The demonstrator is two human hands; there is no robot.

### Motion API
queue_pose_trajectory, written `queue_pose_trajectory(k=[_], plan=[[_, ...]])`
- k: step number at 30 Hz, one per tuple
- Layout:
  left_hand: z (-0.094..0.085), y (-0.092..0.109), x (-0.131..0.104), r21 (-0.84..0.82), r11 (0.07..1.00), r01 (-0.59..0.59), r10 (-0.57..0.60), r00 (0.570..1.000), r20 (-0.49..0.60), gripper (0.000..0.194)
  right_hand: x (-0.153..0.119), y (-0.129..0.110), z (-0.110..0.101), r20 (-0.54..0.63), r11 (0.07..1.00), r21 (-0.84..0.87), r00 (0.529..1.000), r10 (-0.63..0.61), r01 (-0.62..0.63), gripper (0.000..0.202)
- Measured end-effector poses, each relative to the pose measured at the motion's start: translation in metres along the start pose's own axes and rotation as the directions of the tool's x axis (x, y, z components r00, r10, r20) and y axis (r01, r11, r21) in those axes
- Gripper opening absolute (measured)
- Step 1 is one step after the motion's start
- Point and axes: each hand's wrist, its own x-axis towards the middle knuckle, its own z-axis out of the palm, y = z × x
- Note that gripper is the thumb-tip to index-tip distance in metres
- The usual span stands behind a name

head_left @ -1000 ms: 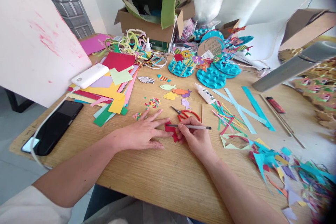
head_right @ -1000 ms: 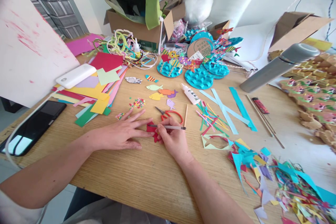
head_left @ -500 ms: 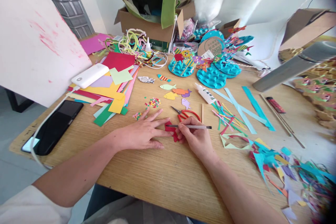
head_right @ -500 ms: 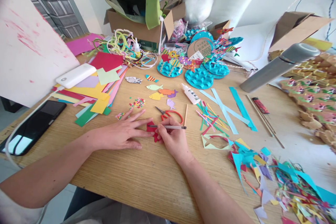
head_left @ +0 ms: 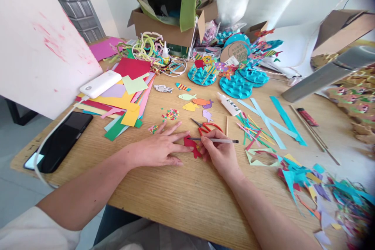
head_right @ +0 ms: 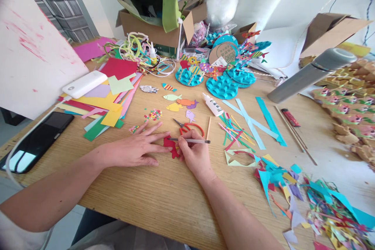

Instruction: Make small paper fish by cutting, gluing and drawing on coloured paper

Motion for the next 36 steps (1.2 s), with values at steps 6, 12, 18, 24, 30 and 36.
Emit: queue_pose_trajectory(k=[6,12,18,24,30,36], plan=[[0.0005,0.0003,0.0002,0.003,1.000,-0.001,0.001,1.000,-0.003,0.051,-0.0006,0.0004,0.0003,0.006,1.000,-0.007,1.000,0.000,0.000,0.048],[0.0001,0.0004,-0.0008,-0.005,1.000,0.004,-0.004,1.000,-0.002,0.051,-0.0003,0.0003,0.0003,0.012,1.000,-0.018,1.000,0.004,-0.004,0.048],[-0.0011,0.0015,0.0001,-0.003,1.000,0.010,-0.010,1.000,0.001,0.051,-0.0004,0.0005,0.0001,0.015,1.000,-0.016,1.000,-0.005,0.005,0.047],[-0.0007,0.0012,-0.0003,-0.003,1.000,0.005,-0.005,1.000,0.002,0.051,-0.0003,0.0017,-0.0004,0.022,1.000,-0.024,1.000,-0.011,0.011,0.045],[0.0000,0.0008,-0.0006,-0.005,1.000,0.007,-0.007,1.000,0.003,0.051,-0.0003,0.0015,-0.0006,0.028,1.000,-0.021,1.000,-0.008,0.008,0.043],[-0.0002,0.0008,-0.0010,-0.001,1.000,0.010,-0.010,1.000,0.000,0.051,-0.0007,0.0020,-0.0013,0.041,0.999,-0.031,0.999,-0.007,0.009,0.041]])
